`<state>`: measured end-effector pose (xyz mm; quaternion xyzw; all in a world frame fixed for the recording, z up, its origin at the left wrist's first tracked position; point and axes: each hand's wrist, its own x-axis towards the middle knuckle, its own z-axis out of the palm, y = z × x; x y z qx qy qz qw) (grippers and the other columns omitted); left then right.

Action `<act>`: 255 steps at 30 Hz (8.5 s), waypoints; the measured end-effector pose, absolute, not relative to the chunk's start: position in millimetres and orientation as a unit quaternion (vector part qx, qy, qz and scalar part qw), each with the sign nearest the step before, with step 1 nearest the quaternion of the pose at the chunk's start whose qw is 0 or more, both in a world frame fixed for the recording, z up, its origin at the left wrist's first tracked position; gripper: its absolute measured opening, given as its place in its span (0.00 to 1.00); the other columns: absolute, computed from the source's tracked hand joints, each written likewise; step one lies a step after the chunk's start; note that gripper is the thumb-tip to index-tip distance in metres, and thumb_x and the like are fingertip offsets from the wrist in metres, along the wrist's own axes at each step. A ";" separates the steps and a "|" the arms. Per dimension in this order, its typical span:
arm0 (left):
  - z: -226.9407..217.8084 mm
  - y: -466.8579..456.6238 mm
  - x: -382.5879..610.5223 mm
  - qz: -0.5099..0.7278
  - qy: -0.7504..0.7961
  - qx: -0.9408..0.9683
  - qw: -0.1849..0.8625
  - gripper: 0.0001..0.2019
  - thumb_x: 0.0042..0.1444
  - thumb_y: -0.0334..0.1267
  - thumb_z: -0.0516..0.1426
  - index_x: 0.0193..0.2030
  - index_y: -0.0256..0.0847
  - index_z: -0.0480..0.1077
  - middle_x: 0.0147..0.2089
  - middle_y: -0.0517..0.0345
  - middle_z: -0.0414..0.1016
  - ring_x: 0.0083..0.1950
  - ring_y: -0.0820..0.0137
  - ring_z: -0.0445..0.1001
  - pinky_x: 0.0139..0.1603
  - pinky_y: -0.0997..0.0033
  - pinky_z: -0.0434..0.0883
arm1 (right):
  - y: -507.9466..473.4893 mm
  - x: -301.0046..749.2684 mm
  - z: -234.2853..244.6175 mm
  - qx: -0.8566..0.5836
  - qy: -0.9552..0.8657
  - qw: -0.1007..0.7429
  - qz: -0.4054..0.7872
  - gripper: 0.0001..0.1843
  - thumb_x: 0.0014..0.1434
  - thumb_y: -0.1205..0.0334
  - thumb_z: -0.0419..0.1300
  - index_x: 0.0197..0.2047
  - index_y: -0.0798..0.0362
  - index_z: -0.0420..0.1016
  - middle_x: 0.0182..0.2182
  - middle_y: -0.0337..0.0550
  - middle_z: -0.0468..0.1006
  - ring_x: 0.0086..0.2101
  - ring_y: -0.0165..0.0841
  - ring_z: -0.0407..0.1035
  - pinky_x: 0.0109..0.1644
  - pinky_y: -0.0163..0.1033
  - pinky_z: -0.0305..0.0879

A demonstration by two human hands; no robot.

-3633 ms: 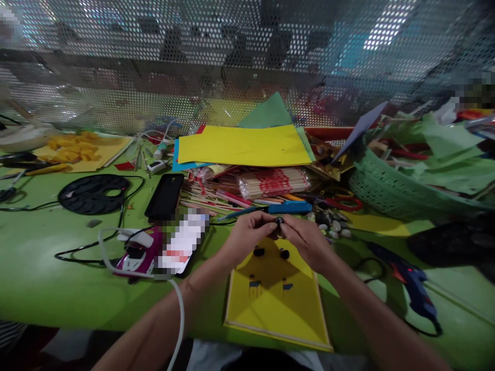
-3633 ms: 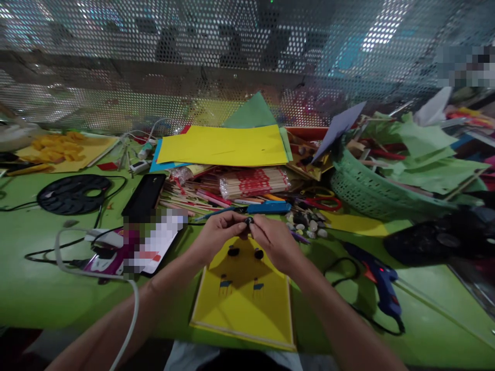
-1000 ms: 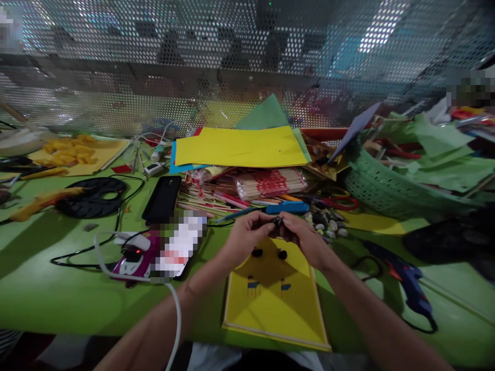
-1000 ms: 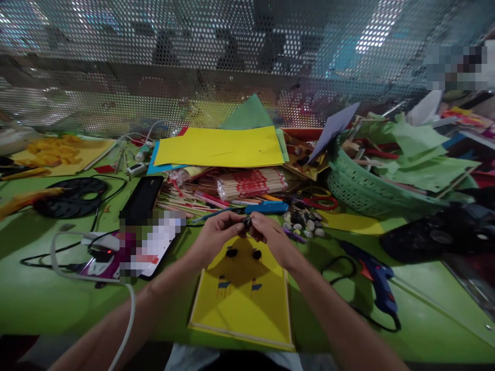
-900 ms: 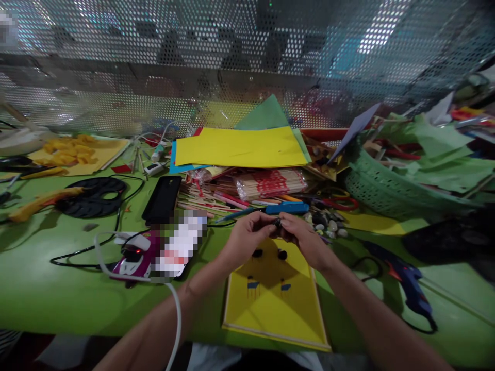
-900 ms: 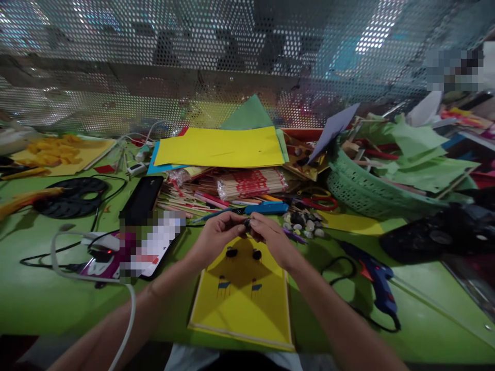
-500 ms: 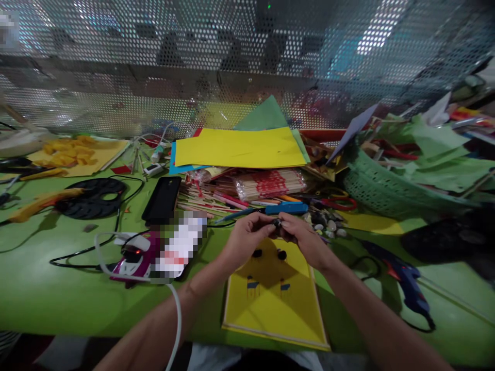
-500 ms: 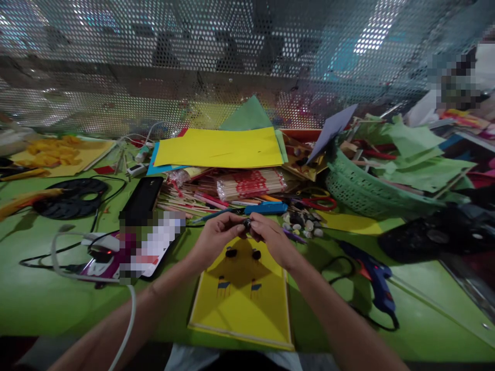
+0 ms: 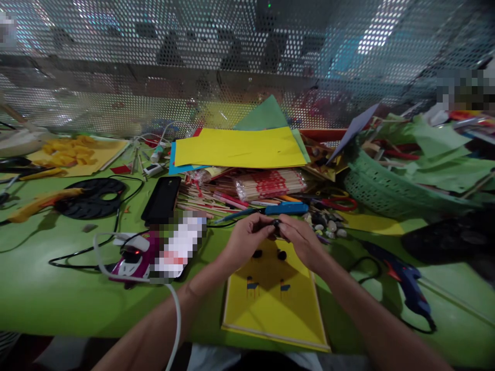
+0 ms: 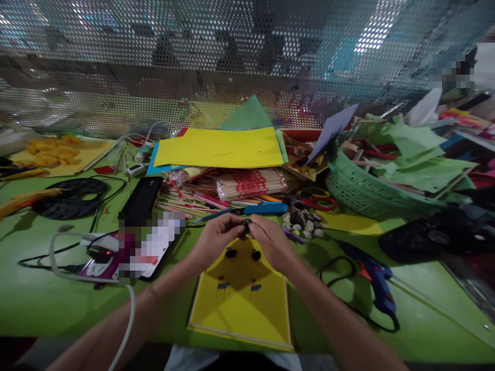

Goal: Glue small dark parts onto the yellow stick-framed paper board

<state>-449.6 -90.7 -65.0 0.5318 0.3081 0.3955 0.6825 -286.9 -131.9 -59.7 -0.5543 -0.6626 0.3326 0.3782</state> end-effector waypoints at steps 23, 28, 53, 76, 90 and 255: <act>-65.5 -90.4 -450.4 0.402 0.291 0.523 0.693 0.14 0.49 0.43 0.65 0.37 0.35 0.74 0.32 0.57 0.77 0.33 0.72 0.73 0.38 0.71 0.70 | -129.2 -287.4 -57.8 -0.519 -0.580 0.429 0.459 0.13 0.61 0.59 0.49 0.25 0.49 0.55 0.23 0.34 0.58 0.26 0.31 0.53 0.31 0.38 0.52; -63.1 -91.7 -449.7 0.407 0.295 0.498 0.706 0.14 0.47 0.42 0.66 0.36 0.35 0.75 0.30 0.58 0.76 0.31 0.74 0.72 0.37 0.72 0.70 | -128.9 -287.2 -59.1 -0.520 -0.594 0.429 0.439 0.12 0.60 0.60 0.49 0.25 0.49 0.55 0.22 0.34 0.57 0.26 0.31 0.53 0.31 0.38 0.50; -63.5 -90.4 -450.5 0.398 0.298 0.489 0.717 0.13 0.47 0.42 0.66 0.35 0.34 0.75 0.29 0.58 0.76 0.30 0.74 0.72 0.37 0.72 0.70 | -133.9 -288.7 -55.2 -0.596 -0.711 0.307 0.212 0.16 0.67 0.56 0.44 0.27 0.50 0.53 0.22 0.34 0.60 0.25 0.30 0.55 0.30 0.38 0.48; -64.5 -87.2 -453.8 0.380 0.289 0.512 0.714 0.14 0.48 0.43 0.66 0.36 0.34 0.75 0.31 0.57 0.77 0.30 0.74 0.73 0.36 0.73 0.71 | -134.7 -284.8 -50.7 -0.598 -0.727 0.274 0.198 0.16 0.66 0.57 0.44 0.27 0.51 0.58 0.23 0.36 0.64 0.25 0.30 0.58 0.30 0.37 0.48; -64.4 -88.9 -453.5 0.389 0.288 0.523 0.702 0.14 0.50 0.42 0.65 0.39 0.34 0.74 0.34 0.55 0.77 0.34 0.73 0.73 0.40 0.72 0.70 | -131.4 -282.9 -61.0 -0.535 -0.650 0.393 0.371 0.18 0.67 0.55 0.47 0.26 0.50 0.59 0.23 0.34 0.60 0.26 0.30 0.56 0.31 0.37 0.51; -61.0 -80.4 -455.5 0.366 0.262 0.374 0.811 0.20 0.44 0.37 0.69 0.46 0.37 0.77 0.39 0.54 0.79 0.34 0.74 0.75 0.39 0.75 0.70 | -131.6 -282.2 -49.4 -0.540 -0.478 0.565 0.401 0.12 0.49 0.57 0.69 0.31 0.52 0.71 0.25 0.36 0.72 0.25 0.28 0.65 0.30 0.34 0.64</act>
